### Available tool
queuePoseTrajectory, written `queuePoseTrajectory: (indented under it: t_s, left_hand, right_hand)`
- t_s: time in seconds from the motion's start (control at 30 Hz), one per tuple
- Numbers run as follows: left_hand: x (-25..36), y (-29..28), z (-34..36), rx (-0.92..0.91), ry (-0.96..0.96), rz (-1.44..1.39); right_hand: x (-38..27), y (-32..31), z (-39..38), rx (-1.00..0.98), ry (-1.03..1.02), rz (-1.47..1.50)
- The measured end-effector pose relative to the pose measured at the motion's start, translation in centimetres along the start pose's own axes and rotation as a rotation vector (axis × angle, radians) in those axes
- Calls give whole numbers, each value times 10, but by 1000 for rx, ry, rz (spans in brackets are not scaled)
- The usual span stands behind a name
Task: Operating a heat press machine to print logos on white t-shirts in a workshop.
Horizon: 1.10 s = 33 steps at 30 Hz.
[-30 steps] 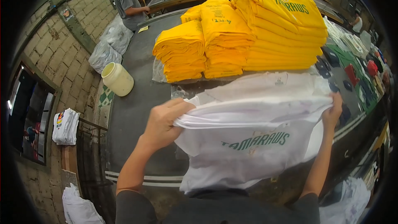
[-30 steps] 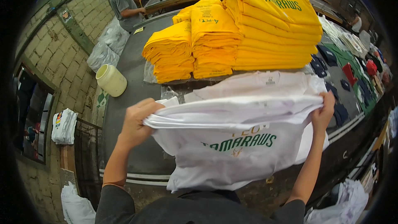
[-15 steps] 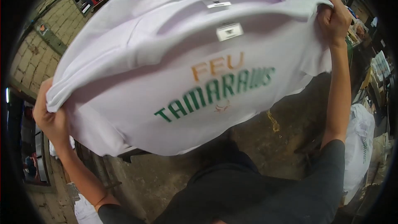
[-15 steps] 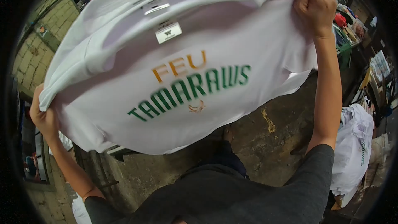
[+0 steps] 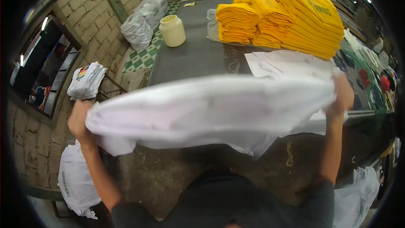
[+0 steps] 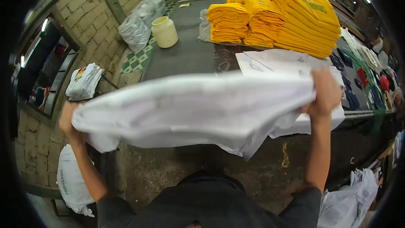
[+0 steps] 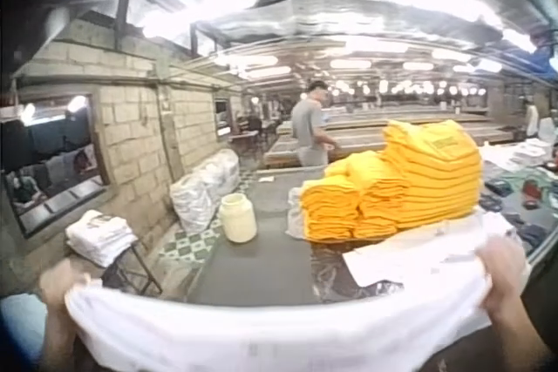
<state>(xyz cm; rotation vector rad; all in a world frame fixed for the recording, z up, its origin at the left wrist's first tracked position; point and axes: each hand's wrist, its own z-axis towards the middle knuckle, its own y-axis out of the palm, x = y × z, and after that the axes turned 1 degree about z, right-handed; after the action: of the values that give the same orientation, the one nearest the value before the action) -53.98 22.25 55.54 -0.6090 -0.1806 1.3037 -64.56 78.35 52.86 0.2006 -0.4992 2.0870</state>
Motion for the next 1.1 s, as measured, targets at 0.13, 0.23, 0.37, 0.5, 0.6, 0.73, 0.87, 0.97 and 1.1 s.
queuePoseTrajectory:
  t_s: [0.13, 0.23, 0.37, 0.5, 0.6, 0.73, 0.87, 0.97, 1.1]
  left_hand:
    - [14, -22, -51, 21, 33, 235]
    - [5, -27, -61, 27, -78, 284]
    - [-33, -20, -51, 73, -14, 272]
    - [-83, -1, -54, 121, 44, 218]
    - [-129, 22, -53, 47, 51, 241]
    - [-197, 105, -26, -46, 20, 13]
    - [-247, 231, 19, -248, -27, -201]
    - [-258, 325, 29, -476, -161, -101]
    - [-258, 409, 11, -645, -252, -94]
  right_hand:
    - [-52, -23, -20, -213, 147, 32]
    - [-64, -12, -16, -159, 190, 134]
    - [-68, 22, 4, -22, 116, 179]
    - [-88, 49, 9, 24, 91, 80]
    - [-92, 65, 9, -137, 316, -23]
    - [-69, 137, 25, -647, 599, -381]
    - [-43, 295, 51, -285, 224, -1]
    - [-33, 405, 39, -362, 194, 57]
    - [-28, 486, -13, -686, 254, 36]
